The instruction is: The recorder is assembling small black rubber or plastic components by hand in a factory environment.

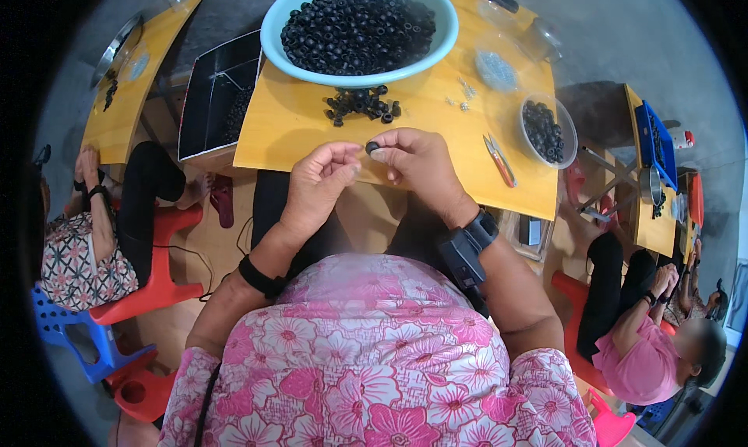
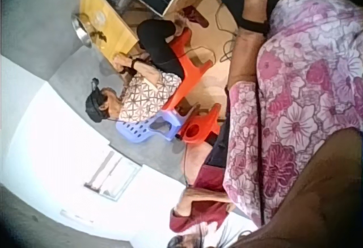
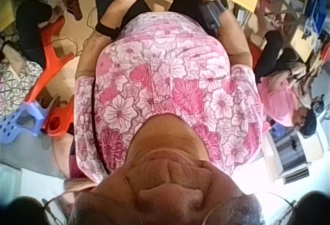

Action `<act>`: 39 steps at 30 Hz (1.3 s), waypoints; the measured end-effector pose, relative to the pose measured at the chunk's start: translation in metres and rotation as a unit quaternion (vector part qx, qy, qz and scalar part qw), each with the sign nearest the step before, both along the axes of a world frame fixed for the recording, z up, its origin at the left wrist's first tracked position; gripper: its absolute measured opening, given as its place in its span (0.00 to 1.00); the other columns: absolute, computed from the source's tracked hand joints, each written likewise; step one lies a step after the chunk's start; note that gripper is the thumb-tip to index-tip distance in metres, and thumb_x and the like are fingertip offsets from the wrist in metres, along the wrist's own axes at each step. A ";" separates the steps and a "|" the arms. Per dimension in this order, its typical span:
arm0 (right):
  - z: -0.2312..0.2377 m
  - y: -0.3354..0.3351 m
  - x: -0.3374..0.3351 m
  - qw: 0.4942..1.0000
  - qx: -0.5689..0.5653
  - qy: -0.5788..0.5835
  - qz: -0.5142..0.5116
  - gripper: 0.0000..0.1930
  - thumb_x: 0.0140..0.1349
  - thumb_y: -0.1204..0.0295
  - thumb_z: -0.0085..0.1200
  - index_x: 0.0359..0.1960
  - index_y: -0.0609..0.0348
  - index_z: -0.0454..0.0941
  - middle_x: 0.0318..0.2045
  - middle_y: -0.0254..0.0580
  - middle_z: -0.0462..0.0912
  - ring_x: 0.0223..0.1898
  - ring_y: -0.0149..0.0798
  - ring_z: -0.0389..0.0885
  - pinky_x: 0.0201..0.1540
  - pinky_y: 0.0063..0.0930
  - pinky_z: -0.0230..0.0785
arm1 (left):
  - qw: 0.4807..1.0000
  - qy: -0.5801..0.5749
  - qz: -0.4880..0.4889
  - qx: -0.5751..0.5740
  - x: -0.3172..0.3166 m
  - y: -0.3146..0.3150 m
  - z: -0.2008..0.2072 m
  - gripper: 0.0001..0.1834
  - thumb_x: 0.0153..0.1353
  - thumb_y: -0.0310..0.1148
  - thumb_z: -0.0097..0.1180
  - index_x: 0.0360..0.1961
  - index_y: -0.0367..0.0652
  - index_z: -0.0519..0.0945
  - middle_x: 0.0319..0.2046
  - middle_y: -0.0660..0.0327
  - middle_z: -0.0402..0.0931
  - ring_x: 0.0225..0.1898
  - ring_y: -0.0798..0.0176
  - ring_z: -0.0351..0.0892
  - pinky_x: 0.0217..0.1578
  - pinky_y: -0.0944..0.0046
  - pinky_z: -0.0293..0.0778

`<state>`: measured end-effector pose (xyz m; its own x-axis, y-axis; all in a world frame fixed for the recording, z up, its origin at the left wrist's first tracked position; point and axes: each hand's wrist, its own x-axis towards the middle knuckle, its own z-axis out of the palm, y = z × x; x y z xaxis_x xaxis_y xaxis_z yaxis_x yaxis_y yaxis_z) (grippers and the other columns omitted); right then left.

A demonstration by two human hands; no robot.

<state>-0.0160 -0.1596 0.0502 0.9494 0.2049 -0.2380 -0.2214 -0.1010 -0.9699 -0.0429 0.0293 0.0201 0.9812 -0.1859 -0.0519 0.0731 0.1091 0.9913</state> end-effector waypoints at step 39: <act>-0.028 0.019 -0.007 0.840 -0.418 -0.346 0.001 0.04 0.55 0.71 0.56 0.28 0.56 0.80 0.28 0.43 0.78 0.28 0.50 0.79 0.31 0.42 0.74 | 0.990 0.090 0.052 -0.092 -0.011 0.010 -0.007 0.10 0.65 0.25 0.53 0.47 0.37 0.76 0.39 0.64 0.77 0.39 0.74 0.76 0.42 0.71 0.77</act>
